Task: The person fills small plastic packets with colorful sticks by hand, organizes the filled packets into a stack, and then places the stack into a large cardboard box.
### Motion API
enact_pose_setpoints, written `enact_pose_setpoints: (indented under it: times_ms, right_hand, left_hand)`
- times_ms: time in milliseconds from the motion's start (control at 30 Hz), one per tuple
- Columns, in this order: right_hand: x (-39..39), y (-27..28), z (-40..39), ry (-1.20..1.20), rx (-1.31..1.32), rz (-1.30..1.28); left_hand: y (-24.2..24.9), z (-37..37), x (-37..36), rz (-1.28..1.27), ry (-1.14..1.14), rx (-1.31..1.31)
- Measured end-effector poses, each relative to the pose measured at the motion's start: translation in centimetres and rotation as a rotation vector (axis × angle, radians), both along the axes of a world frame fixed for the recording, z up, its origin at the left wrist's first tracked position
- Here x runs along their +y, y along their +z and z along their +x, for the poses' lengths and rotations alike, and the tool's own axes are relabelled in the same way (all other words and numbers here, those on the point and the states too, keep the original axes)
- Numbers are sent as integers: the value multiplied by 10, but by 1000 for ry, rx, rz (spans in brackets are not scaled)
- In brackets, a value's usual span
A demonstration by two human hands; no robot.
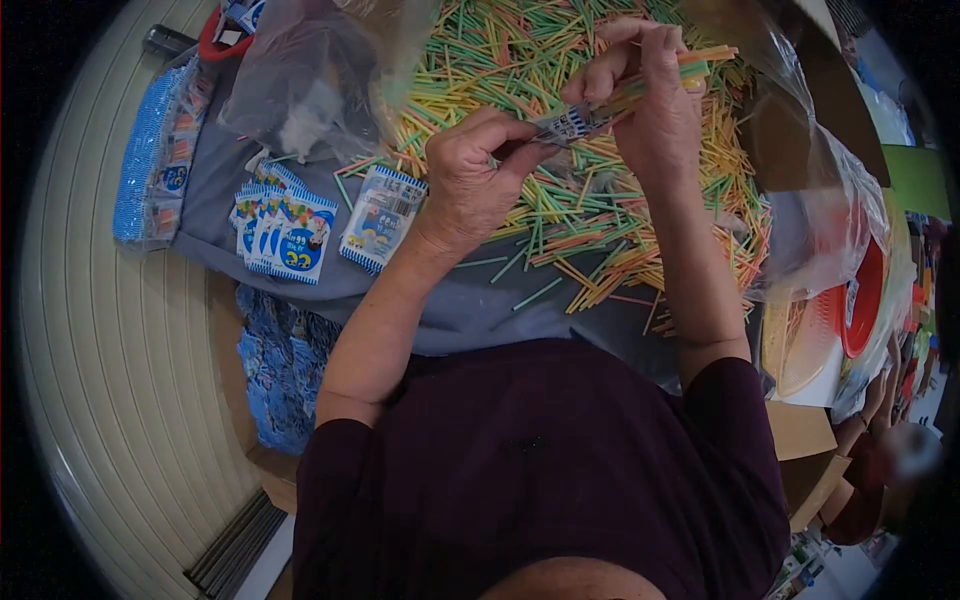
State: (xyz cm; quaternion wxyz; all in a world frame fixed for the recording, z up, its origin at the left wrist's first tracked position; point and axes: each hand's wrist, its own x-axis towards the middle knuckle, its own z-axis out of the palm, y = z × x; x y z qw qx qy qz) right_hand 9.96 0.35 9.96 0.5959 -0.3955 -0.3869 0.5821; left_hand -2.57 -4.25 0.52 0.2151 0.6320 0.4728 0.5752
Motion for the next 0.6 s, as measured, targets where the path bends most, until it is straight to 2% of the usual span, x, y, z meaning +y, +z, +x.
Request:
enact_pose_setpoints:
  times_ms: [33,133,200,333,400,433,500,533,600]
  right_hand:
    - [3,-5,3,1,0,0]
    - [30,-50,29,230,18,260]
    - [38,-60,36,383,30,432]
    - [36,-56,38,328,-148,322]
    - [43,-63,37,493,-186,376]
    - [45,-64,37,495,-186,380]
    - [46,-63,33,387,-537,551]
    - [47,-61,34,387,-536,555]
    - [48,-58,39,508,-521,376]
  left_hand:
    - [0,0,2,6,2,10]
    - [1,1,5,24,1,32]
    - [2,3,6,34,-1,46]
    - [2,5,10,-42,-17,-46]
    - [3,5,14,-58,-30,-88]
    - [4,7,15,-63,-53,-122]
    - [3,8,20,-63,-72,-154]
    - [-1,8,24,-70,-79,-144]
    - [-2,9,29,-75,-86,-136]
